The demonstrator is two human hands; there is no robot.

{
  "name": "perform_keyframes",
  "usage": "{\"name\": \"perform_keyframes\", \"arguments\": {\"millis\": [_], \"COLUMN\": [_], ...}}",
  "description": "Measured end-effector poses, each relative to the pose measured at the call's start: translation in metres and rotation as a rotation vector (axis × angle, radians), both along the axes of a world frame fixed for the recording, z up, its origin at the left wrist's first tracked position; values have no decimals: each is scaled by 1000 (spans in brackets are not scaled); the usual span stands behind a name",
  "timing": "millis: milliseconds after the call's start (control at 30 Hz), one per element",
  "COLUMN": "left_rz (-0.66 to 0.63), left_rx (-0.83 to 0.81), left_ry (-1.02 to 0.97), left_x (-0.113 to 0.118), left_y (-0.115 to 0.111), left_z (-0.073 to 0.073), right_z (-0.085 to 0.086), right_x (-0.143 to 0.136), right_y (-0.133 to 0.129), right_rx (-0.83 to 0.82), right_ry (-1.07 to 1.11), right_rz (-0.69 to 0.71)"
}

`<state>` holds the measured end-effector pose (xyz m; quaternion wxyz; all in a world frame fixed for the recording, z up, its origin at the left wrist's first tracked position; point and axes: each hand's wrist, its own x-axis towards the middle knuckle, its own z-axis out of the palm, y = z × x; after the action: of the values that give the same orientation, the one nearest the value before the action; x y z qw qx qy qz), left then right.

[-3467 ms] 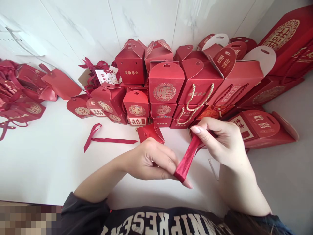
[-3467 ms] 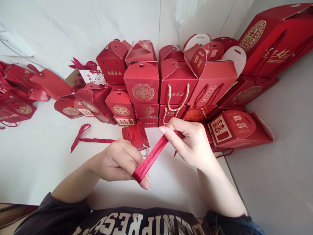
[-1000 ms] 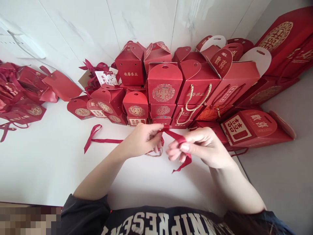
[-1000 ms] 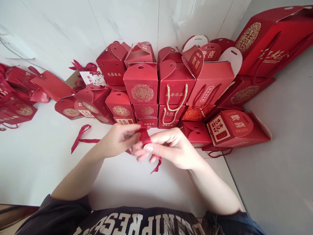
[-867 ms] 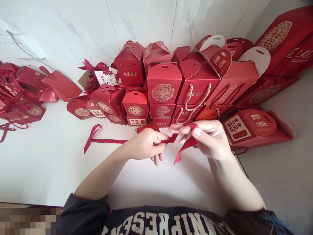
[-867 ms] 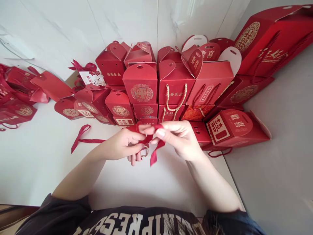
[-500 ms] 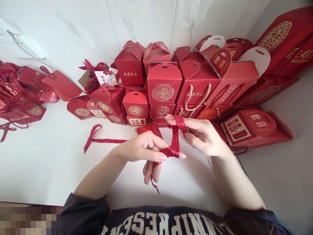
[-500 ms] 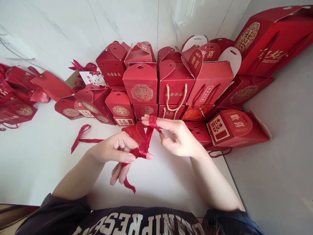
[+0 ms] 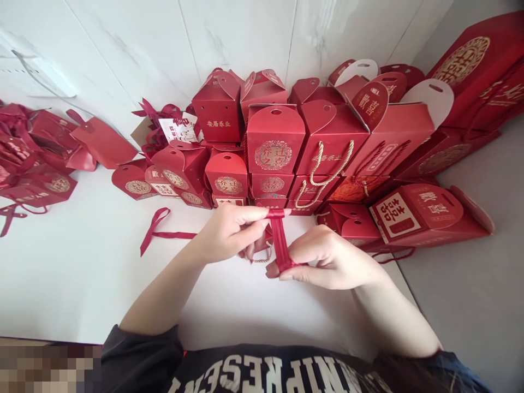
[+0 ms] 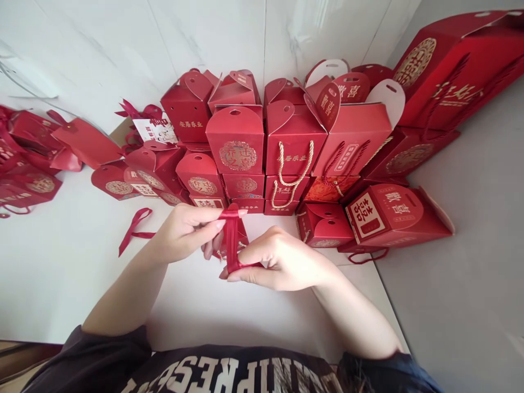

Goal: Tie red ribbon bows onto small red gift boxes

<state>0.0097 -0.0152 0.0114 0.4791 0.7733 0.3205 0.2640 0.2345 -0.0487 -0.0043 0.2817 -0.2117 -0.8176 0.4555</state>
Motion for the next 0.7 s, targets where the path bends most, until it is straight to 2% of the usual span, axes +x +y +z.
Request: {"name": "perform_keyframes", "arguments": {"millis": [100,167,233,333,433,567,633,700], "left_rz": [10,37,82,159,288,470,558,558], "left_rx": [392,553,659,804,952,1152,1181,1082], "left_ry": [77,103,152,247,273,215,182,178], "left_x": [7,10,12,10,4,-4,-4,-1], "left_y": [-7,-11,-13,-11,-4,6,8,7], "left_z": [-4,-7,-10,-15,-18,-17,-15,-11], "right_z": [3,-1,-4,-4,0,0,-3,-5], "right_x": [4,4,2,-1,0,4,4,2], "right_y": [-5,-5,-4,-1,3,11,11,8], "right_rx": [-143,-325,-504,-656,-692,-730,-723,-630], "right_ry": [243,410,482,386,193,-60,-114,-46], "right_rz": [-8,-42,-92,-69,-22,6,110,225]}}
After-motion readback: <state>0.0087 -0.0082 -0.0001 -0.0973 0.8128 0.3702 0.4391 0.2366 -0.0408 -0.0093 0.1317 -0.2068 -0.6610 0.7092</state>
